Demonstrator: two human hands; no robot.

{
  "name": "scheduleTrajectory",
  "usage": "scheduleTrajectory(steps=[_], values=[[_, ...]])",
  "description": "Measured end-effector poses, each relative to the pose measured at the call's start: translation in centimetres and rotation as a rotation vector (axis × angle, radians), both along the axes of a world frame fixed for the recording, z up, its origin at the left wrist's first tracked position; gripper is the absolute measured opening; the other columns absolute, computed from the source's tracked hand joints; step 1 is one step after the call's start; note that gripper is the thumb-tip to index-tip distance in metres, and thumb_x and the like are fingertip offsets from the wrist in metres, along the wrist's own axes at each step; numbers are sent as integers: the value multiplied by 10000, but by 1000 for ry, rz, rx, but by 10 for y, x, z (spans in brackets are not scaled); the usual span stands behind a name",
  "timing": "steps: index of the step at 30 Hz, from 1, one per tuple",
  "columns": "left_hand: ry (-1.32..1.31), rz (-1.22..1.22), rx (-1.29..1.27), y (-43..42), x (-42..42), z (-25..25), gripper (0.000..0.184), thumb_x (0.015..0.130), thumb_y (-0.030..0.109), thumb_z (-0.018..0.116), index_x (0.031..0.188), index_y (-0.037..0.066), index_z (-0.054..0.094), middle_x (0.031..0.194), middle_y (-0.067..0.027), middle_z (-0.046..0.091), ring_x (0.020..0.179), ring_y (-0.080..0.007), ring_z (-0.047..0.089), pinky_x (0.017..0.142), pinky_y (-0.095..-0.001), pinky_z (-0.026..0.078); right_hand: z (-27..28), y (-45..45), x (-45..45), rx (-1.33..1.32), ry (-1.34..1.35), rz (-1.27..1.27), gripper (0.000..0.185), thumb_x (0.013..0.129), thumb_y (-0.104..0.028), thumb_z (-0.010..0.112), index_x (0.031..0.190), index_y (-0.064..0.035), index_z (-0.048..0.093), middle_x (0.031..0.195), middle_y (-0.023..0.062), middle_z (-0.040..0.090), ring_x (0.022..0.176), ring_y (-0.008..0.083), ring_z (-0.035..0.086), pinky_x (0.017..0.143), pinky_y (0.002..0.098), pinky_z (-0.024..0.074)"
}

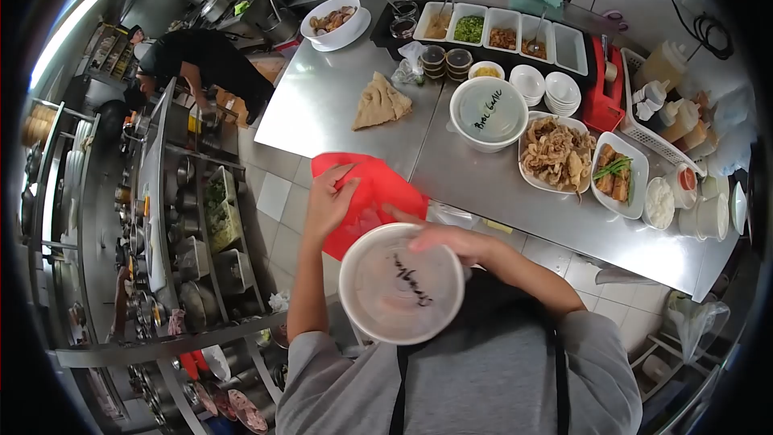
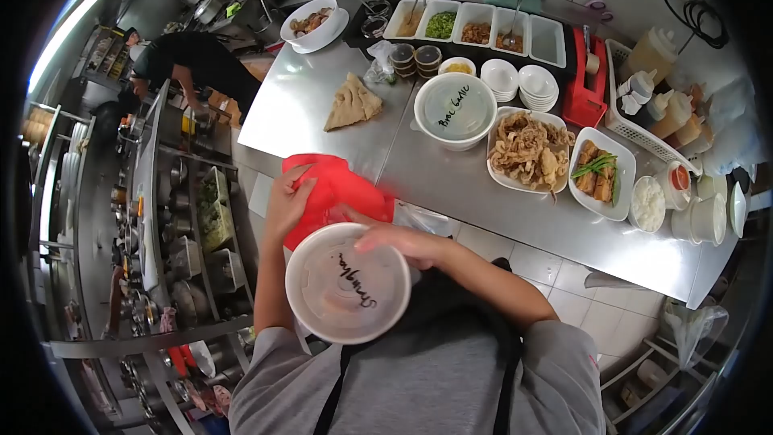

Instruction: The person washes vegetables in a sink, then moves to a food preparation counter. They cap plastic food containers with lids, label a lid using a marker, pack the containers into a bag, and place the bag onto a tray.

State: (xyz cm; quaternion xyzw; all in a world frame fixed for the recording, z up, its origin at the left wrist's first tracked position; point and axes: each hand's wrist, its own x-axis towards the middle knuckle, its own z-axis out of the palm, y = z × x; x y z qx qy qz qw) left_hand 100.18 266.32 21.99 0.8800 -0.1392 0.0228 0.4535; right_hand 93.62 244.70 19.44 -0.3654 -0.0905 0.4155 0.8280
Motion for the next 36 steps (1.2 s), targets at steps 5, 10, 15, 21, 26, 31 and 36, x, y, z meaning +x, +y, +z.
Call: scheduleTrajectory(steps=[5,10,15,21,26,31,36], values=[[164,-83,216,16,-29,39,324,732,7,538,1049,-23,597,754,-100,594,671,-100,528,649,-242,435,-33,14,27,-188,113,-185,514,818,-255,486,1286,-83,359,1124,74,484,1042,153,456,882,292,366],[-81,-140,248,-25,-63,22,373,706,60,623,1077,34,595,705,-133,525,554,-187,485,523,-263,402,-76,57,29,-204,-89,-679,439,840,-274,465,1202,-32,407,1076,130,512,1005,215,496,855,332,389],[246,-366,288,-16,-109,54,542,704,281,699,1181,83,535,973,-168,567,972,-301,516,866,-337,393,-81,69,40,-121,43,-715,448,848,-278,462,1217,-32,398,1071,127,520,999,216,504,853,340,390],[-1,393,-535,9,-23,4,492,944,345,328,1343,57,305,1346,-128,353,1195,-229,387,965,-340,333,-79,73,48,-371,-144,-777,460,857,-283,458,1235,-30,387,1065,123,529,992,218,513,852,349,391],[477,170,-687,-66,11,-61,489,945,339,329,1345,60,299,1351,-126,345,1203,-230,380,973,-347,325,-68,77,63,-477,-204,-858,469,865,-287,455,1250,-30,378,1060,120,537,986,220,521,851,357,393],[684,17,-725,-127,2,-108,486,947,334,330,1348,63,292,1357,-125,337,1210,-230,372,981,-354,318,-60,61,77,-563,-252,-910,479,873,-291,452,1265,-29,368,1055,117,544,981,222,528,849,364,394],[689,-46,-893,-143,2,-133,483,948,329,331,1351,67,286,1363,-123,329,1217,-231,364,989,-361,310,-58,48,87,-630,-294,-912,438,874,-285,454,1221,-24,396,1007,118,558,945,219,545,817,365,406]])
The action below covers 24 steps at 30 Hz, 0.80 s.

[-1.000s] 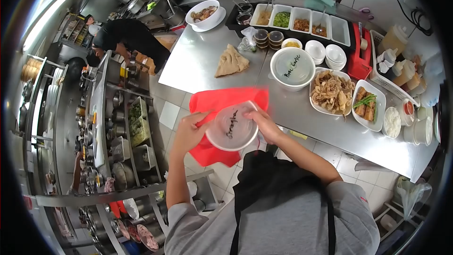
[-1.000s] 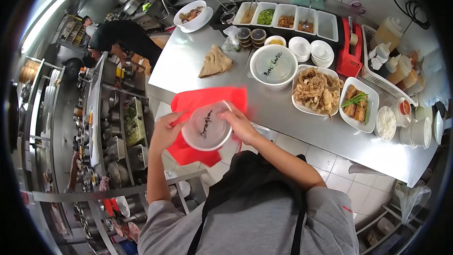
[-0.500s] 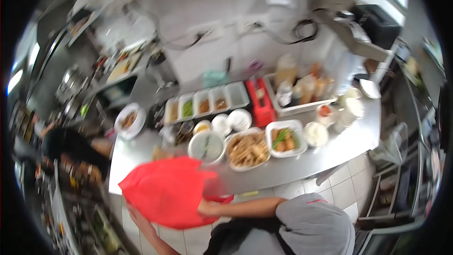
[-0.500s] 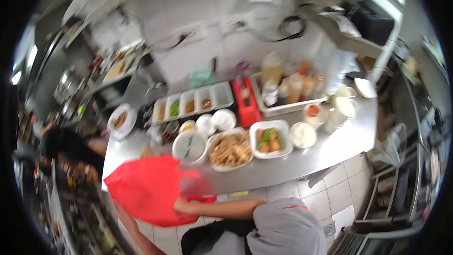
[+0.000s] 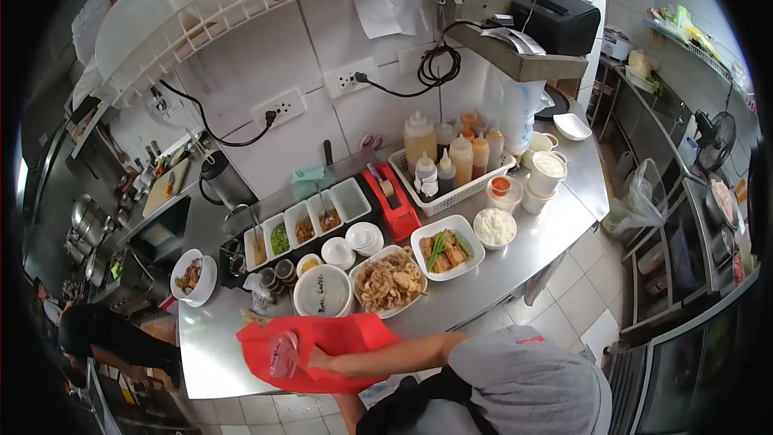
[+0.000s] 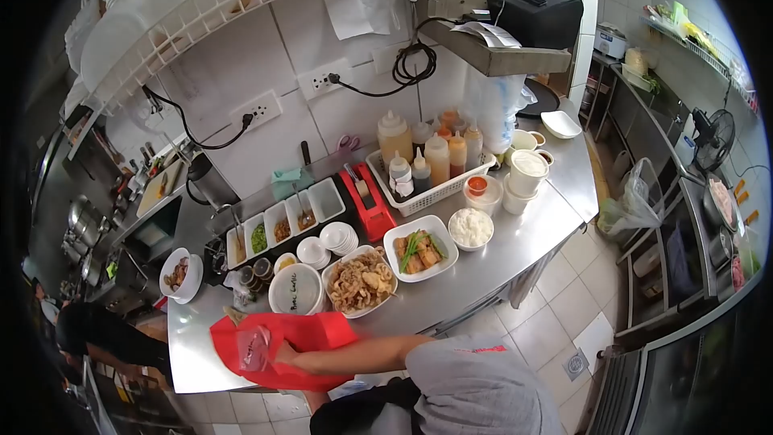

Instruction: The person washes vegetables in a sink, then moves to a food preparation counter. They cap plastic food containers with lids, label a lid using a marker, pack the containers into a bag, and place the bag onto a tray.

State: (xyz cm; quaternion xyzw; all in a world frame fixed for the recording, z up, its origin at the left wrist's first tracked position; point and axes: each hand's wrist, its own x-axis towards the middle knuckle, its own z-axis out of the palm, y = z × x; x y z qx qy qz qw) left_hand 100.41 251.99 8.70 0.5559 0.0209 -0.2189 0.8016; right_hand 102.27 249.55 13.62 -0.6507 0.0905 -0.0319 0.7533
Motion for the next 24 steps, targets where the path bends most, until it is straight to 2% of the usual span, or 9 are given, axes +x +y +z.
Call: scheduleTrajectory(steps=[6,9,13,14,15,17,20,22,24], values=[[-514,88,-298,42,-14,-21,480,950,323,332,1354,70,278,1369,-121,319,1225,-231,354,998,-369,301,-9,-31,31,-159,-47,133,319,862,-260,465,1060,-12,497,874,126,587,848,209,581,724,354,442],[-29,316,-468,78,-30,7,482,948,307,347,1352,61,252,1378,-127,303,1228,-245,351,1004,-394,288,7,-41,44,-302,-98,312,283,856,-247,471,980,-5,548,807,129,601,799,204,599,677,349,459],[-363,880,167,101,-49,65,421,945,236,356,1303,24,300,1338,-135,347,1224,-236,353,995,-371,292,120,-101,-1,-394,-244,620,272,848,-231,478,873,3,615,718,135,621,734,198,622,614,341,483],[-440,905,322,98,-48,85,389,941,194,361,1286,18,322,1318,-135,367,1217,-229,357,991,-354,294,169,-123,-14,-355,42,584,325,855,-215,497,1087,0,572,931,116,642,788,176,625,612,280,487],[-554,877,428,93,-44,95,368,925,151,384,1266,18,345,1299,-133,379,1204,-219,365,977,-341,309,152,-150,9,-641,-214,480,278,839,-173,501,1031,4,594,903,97,650,737,159,624,606,284,487],[-667,754,471,80,-34,126,305,864,45,465,1167,11,442,1223,-114,445,1140,-199,422,928,-314,354,114,-182,57,-1177,-299,-94,237,784,-172,529,908,11,614,860,203,625,775,324,616,668,404,481],[-1189,303,609,60,-7,148,212,807,20,524,1018,37,547,1029,-102,577,1016,-249,535,883,-332,398,42,-208,92,-1419,2,32,238,767,-162,505,877,21,608,873,233,607,839,375,587,729,438,468],[-1129,-49,700,40,7,153,201,810,64,518,1007,59,558,981,-107,588,959,-287,557,858,-360,419,25,-209,100,-1436,89,123,235,755,-148,492,867,22,609,889,228,608,851,368,590,745,431,469],[-1073,-234,1078,42,34,132,174,833,89,475,980,61,565,994,-98,575,927,-300,561,830,-366,438,20,-212,105,-1422,164,230,238,734,-139,502,877,18,611,929,230,601,872,373,584,757,425,468]])
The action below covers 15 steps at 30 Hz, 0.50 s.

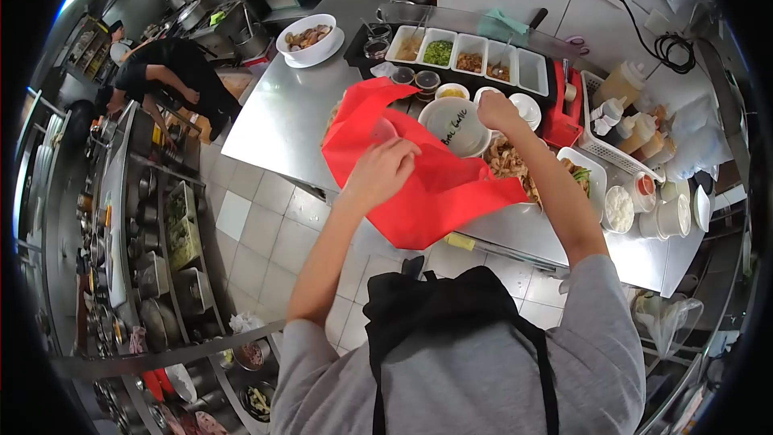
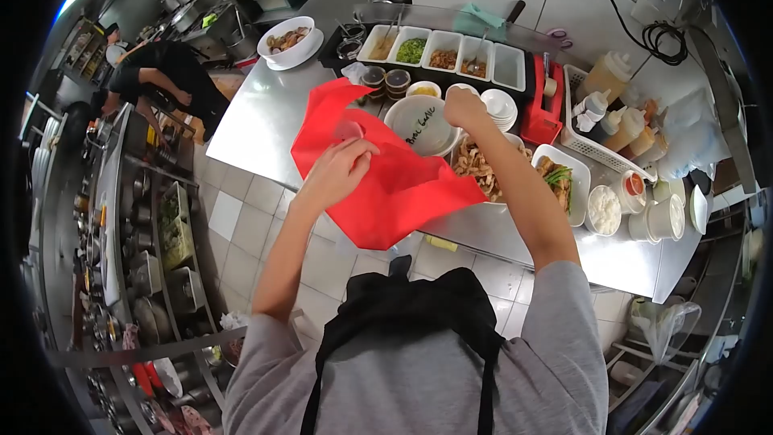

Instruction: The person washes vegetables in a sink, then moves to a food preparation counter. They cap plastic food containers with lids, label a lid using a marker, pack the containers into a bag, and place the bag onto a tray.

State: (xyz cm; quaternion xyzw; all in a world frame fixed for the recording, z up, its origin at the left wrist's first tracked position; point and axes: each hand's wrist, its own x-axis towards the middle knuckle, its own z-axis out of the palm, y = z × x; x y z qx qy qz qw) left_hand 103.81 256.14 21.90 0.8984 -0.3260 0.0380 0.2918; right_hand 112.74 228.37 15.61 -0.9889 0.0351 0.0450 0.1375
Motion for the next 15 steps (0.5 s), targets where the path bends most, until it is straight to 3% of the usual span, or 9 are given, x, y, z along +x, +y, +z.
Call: scheduleTrajectory(steps=[1,4,6,9,10,12,13,15], values=[[14,27,197,3,9,-13,171,845,102,453,966,63,568,1000,-94,568,910,-306,563,816,-370,447,-1,0,2,4,53,10,242,723,-134,507,881,15,612,948,231,597,883,375,581,763,422,468],[48,168,228,22,20,-33,255,808,205,492,1028,96,563,1073,-122,536,896,-327,567,774,-439,461,-18,1,2,26,-93,4,270,708,-124,509,925,7,604,975,232,590,916,374,571,787,423,457],[30,211,257,25,15,-30,301,792,258,514,1058,121,552,1134,-127,500,901,-335,568,766,-454,469,-26,-3,10,106,11,16,303,710,-130,502,970,-2,591,1007,219,582,942,366,560,810,423,447],[-19,211,302,21,17,-30,372,769,358,530,1084,160,547,1177,-133,495,916,-337,572,768,-448,473,-51,-5,19,-128,-126,157,304,702,-153,510,960,-19,598,1061,190,551,954,344,541,847,421,420],[-35,211,281,20,19,-30,346,785,351,514,1064,151,557,1143,-135,516,910,-345,570,756,-450,474,-51,-4,20,-72,-131,171,289,694,-147,513,934,-12,602,1060,183,548,924,340,553,826,416,432],[42,209,269,16,20,-22,303,831,335,463,1041,141,562,1096,-155,532,887,-374,566,735,-468,468,-34,5,15,-36,-67,121,244,678,-109,517,881,-3,599,1041,195,559,901,331,569,796,422,446],[46,230,315,17,24,-24,293,847,330,444,1039,142,560,1085,-163,534,879,-383,565,729,-475,465,-2,13,-5,65,-52,67,250,661,-75,535,895,-10,590,1006,206,578,928,341,565,813,440,437],[133,256,383,16,29,-23,287,860,330,423,1037,148,558,1046,-175,552,866,-395,566,725,-486,459,9,13,-16,140,-58,21,295,662,-54,540,952,-30,581,968,206,596,932,356,567,820,445,435]])
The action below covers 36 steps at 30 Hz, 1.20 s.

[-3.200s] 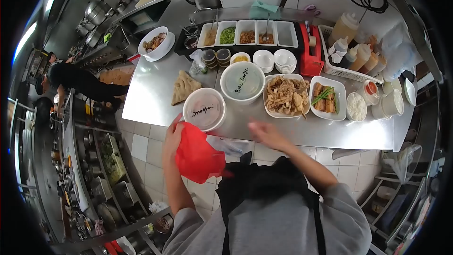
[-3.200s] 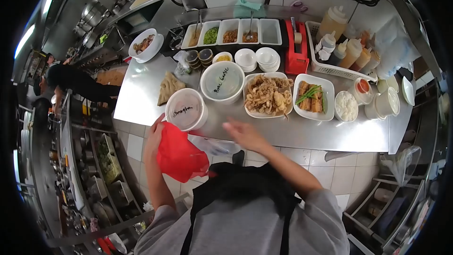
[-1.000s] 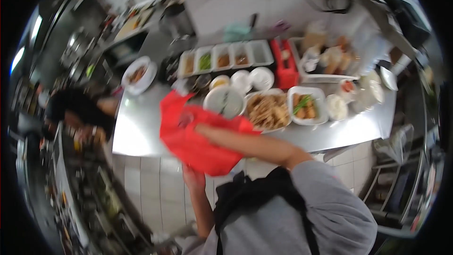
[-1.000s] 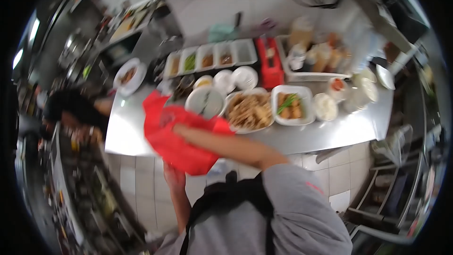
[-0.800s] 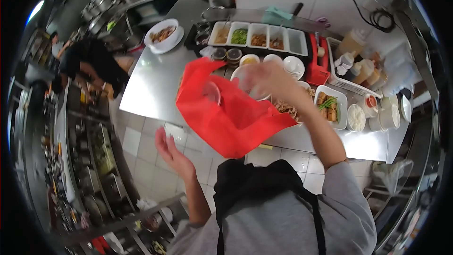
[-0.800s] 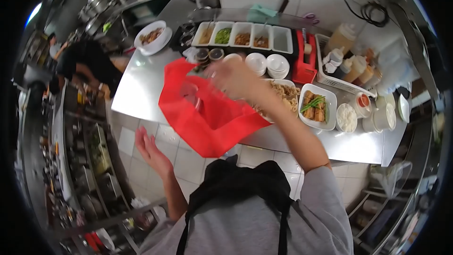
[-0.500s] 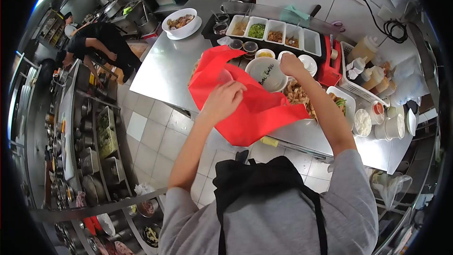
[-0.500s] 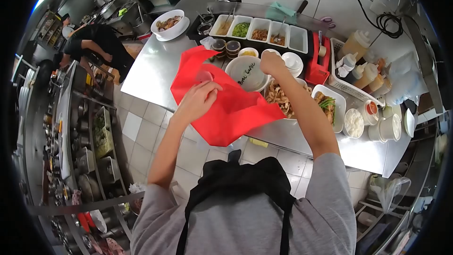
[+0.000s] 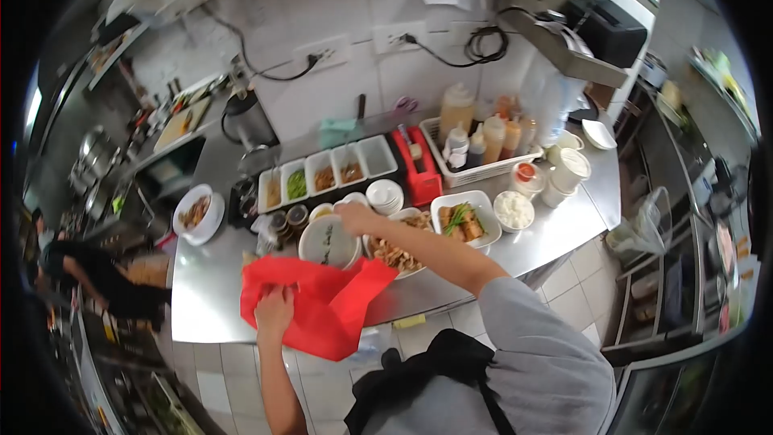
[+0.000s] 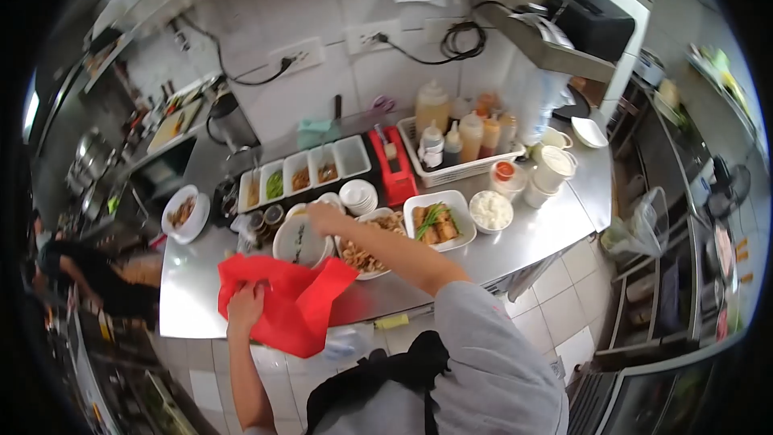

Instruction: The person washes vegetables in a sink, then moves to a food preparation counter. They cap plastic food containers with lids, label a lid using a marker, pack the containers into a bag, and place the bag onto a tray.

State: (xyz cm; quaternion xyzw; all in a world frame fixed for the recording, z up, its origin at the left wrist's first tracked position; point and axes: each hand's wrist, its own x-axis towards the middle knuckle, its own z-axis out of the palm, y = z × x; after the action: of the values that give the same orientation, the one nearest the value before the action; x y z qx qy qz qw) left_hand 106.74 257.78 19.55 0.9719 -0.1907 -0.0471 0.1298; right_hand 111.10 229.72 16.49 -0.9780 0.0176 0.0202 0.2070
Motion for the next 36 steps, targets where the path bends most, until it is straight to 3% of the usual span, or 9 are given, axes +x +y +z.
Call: scheduleTrajectory(steps=[9,12,16,17,22,24,26,29,36], values=[[27,31,176,5,4,19,427,896,407,343,979,70,592,923,-178,615,887,-408,565,768,-491,442,31,-9,-20,262,-386,0,317,711,-62,513,1024,-38,556,943,204,599,885,375,572,790,448,451],[51,23,-84,3,-5,54,468,894,433,353,948,47,613,852,-175,630,888,-411,565,770,-478,446,84,-8,-31,261,-506,4,289,733,-55,481,1012,-29,554,866,214,607,815,398,579,748,467,459],[658,109,-1279,-17,1,61,618,863,500,420,1224,-2,420,1183,-141,510,1067,-282,513,815,-420,452,152,24,-72,287,-604,38,294,762,-65,473,1049,-55,537,806,209,602,758,400,573,722,481,447],[745,19,-1338,-22,-8,78,687,847,510,444,1281,-7,316,1275,-110,411,1136,-231,453,871,-391,431,155,35,-80,310,-586,55,289,763,-66,473,1044,-53,537,799,208,602,754,399,573,713,481,449],[681,159,-1477,-5,1,75,518,881,393,439,1236,22,372,1217,-101,459,1118,-225,464,933,-379,389,132,61,-90,475,-566,79,370,782,-97,519,1146,-36,494,802,211,606,767,381,590,687,430,468],[617,169,-1531,9,14,54,474,893,354,438,1230,27,373,1216,-96,457,1116,-224,464,936,-377,388,119,57,-103,663,-592,158,417,842,-240,546,1158,19,465,914,223,599,791,340,606,689,381,473],[582,204,-1605,19,26,33,454,899,330,442,1236,37,360,1226,-88,447,1114,-219,465,941,-379,388,89,56,-126,325,-419,50,460,851,-370,513,1111,9,491,960,220,577,838,350,585,716,401,470],[709,167,-1566,20,31,39,480,908,339,423,1260,26,336,1236,-93,442,1114,-208,468,929,-374,409,31,63,-165,124,-100,27,466,820,-413,523,1048,-7,526,914,208,592,887,362,576,720,447,477],[772,-26,-984,6,31,42,515,916,386,411,1204,-40,444,1159,-123,519,1086,-168,481,927,-295,374,26,56,-201,512,238,48,384,810,-208,532,1148,-33,484,817,149,607,765,235,598,659,337,483]])
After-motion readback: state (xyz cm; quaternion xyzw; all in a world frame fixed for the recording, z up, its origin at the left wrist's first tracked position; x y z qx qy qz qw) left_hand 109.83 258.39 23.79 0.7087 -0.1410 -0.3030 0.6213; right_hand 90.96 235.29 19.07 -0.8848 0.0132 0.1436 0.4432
